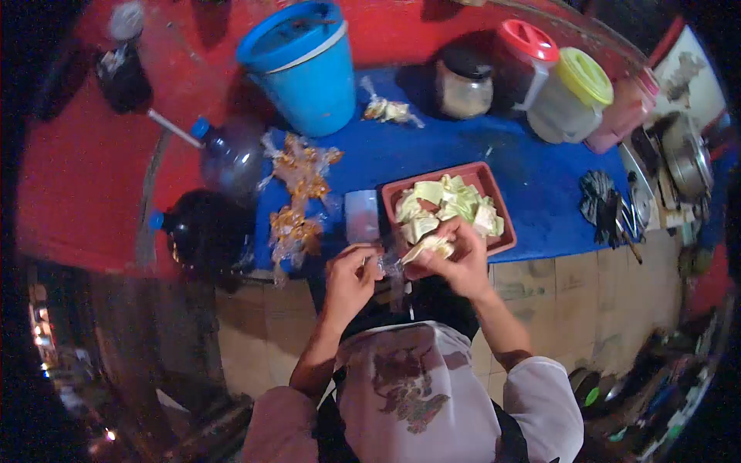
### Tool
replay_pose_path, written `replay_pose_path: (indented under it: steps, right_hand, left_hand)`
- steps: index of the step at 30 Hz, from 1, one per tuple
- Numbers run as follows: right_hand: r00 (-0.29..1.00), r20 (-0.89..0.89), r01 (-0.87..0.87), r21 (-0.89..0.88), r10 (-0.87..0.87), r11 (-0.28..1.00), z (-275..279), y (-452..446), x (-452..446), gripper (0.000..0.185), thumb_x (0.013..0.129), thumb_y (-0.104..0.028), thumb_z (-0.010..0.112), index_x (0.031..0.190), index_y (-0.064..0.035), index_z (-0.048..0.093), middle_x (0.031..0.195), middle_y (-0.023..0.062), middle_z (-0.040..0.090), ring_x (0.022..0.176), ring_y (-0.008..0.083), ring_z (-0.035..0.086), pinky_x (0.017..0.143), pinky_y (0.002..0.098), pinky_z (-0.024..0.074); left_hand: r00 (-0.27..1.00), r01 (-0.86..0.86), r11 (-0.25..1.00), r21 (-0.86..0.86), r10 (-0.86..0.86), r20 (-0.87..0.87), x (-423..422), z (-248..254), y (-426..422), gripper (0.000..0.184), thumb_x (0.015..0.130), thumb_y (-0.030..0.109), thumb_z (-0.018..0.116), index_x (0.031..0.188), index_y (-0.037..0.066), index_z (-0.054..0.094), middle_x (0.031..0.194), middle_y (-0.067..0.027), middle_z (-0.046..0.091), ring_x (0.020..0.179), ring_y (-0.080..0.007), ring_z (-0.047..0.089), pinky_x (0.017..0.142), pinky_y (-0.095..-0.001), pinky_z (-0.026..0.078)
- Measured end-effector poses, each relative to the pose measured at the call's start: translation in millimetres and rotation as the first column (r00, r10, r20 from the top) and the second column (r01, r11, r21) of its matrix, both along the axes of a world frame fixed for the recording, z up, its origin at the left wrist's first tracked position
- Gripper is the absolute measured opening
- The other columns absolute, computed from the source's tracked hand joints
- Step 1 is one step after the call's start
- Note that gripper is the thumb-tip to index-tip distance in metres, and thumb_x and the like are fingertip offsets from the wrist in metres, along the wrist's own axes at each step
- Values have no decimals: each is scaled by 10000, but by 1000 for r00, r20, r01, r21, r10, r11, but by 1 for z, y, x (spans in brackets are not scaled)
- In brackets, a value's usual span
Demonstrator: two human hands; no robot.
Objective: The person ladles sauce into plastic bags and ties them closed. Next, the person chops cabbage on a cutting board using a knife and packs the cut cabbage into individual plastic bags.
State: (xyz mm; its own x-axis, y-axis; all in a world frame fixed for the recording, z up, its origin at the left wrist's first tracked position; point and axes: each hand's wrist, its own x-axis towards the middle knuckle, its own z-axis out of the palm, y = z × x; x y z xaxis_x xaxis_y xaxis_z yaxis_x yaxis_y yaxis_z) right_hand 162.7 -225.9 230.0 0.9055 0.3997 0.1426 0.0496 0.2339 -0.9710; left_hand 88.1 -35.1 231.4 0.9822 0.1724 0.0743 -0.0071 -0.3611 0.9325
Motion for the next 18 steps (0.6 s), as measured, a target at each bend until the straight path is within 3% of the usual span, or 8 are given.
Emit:
replay_pose_path:
  steps: [2, 3, 5, 7, 9, 10, 13, 18]
  right_hand:
    - [942, 319, 17, -349, 102, 937, 8, 24, -17, 368, 744, -90, 764, 999, -34, 504, 827, 83, 618, 724, 155, 617, 643, 283, 491]
    - [852, 507, 55, -333, 130, 941, -3, 39, -18, 358, 736, -101, 731, 1014, -39, 513, 794, 106, 616, 672, 248, 636, 587, 327, 494]
    - [632, 638, 45, -597, 440, 801, -15, 53, -21, 339, 746, -123, 672, 1038, -43, 519, 790, 110, 627, 659, 313, 638, 558, 388, 489]
    - [526, 632, 10, -673, 569, 739, -17, 68, -29, 342, 764, -128, 621, 1082, -47, 525, 808, 121, 637, 674, 322, 644, 559, 416, 490]
    - [336, 576, 88, -807, 745, 584, -14, 81, -38, 372, 703, -120, 661, 1055, -57, 560, 952, 122, 631, 792, 305, 650, 642, 394, 523]
    - [320, 323, -33, -936, 891, 351, -32, 87, -37, 419, 707, -76, 634, 1118, -53, 550, 1026, 154, 617, 846, 316, 646, 656, 427, 517]
    - [325, 301, -360, -838, 897, 411, -31, 94, -35, 185, 750, -63, 562, 915, -4, 622, 897, 167, 640, 872, 325, 641, 715, 418, 509]
    - [331, 376, -101, -898, 865, 429, -40, 131, -49, 114, 748, -117, 575, 721, -34, 649, 667, 173, 627, 643, 337, 647, 570, 445, 518]
  left_hand:
    - [989, -62, 994, 93, 74, -127, -14, 1, 7, 277, 788, -45, 536, 1058, -53, 601, 1065, -185, 617, 846, -276, 678, 684, -310, 533]
    - [987, -95, 991, 91, 106, -123, -21, 6, 8, 277, 788, -45, 536, 1058, -53, 601, 1065, -185, 617, 846, -276, 678, 684, -310, 533]
    - [975, -209, 939, 272, 180, 127, -34, 19, 9, 328, 763, -36, 542, 1086, -41, 604, 1151, -175, 607, 951, -301, 647, 734, -318, 526]
    - [979, -202, 964, 176, 205, -3, -53, 4, 16, 401, 746, -39, 547, 1145, -34, 577, 1236, -160, 570, 1026, -311, 614, 788, -339, 521]
    - [989, -134, 927, 350, 147, -11, -69, -14, 18, 473, 730, -51, 541, 1202, -29, 541, 1271, -150, 546, 1065, -329, 584, 847, -365, 506]
    - [989, -118, 932, 344, 141, -44, -76, -20, 22, 524, 721, -65, 534, 1242, -19, 511, 1299, -142, 524, 1085, -342, 562, 886, -379, 490]
    - [974, -182, 962, 203, 204, -95, -94, -30, 30, 510, 718, -57, 541, 1226, -22, 524, 1291, -145, 530, 1078, -344, 566, 867, -377, 497]
    - [958, -267, 940, 212, 282, -44, -108, -48, 40, 522, 708, -61, 566, 1226, -7, 533, 1297, -140, 531, 1008, -296, 601, 790, -345, 510]
